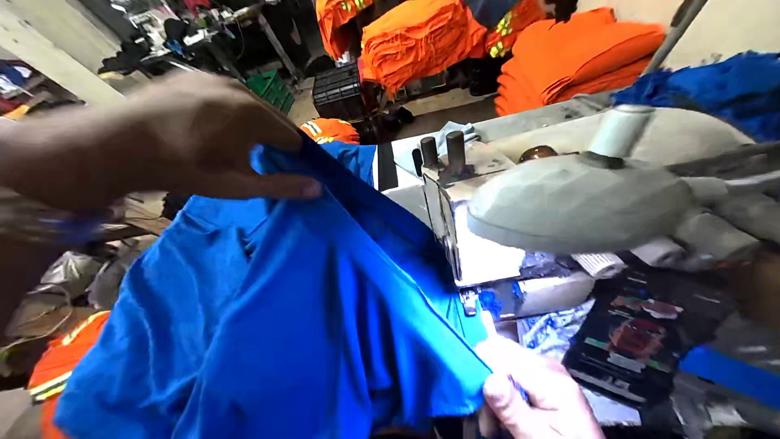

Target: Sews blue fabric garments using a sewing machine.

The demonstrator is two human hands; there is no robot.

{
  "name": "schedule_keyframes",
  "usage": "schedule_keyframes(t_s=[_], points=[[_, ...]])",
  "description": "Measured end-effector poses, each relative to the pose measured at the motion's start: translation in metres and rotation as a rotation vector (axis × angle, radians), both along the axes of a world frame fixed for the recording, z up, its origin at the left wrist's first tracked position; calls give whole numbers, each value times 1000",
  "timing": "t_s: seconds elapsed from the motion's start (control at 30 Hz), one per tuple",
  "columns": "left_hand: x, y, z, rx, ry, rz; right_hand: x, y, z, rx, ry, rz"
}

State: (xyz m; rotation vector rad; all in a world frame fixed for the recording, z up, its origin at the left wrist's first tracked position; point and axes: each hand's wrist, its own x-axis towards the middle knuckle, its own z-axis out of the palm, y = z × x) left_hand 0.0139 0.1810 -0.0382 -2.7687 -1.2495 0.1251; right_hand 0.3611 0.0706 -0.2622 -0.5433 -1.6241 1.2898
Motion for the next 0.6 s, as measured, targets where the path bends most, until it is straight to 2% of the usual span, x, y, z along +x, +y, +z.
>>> schedule_keyframes(t_s=[0.1, 0.2, 0.23, 0.33, 0.47, 0.6], points=[[11, -7, 38, -128, 62, 41, -5, 16, 0, -38, 28, 19], [-4, -23, 26, -57, -212, -54, -3, 21, -2, 14, 20, 51], [-5, -30, 24, -50, -239, -42, -2, 21, -3, 23, 22, 61], [15, -41, 30, -111, -224, -18, -1, 20, -3, 6, 16, 81], [18, -39, 28, -147, -223, -45, 0, 19, 0, -5, 2, 80], [29, -42, 31, -160, -165, 19, -1, 20, 0, -4, 14, 90]])
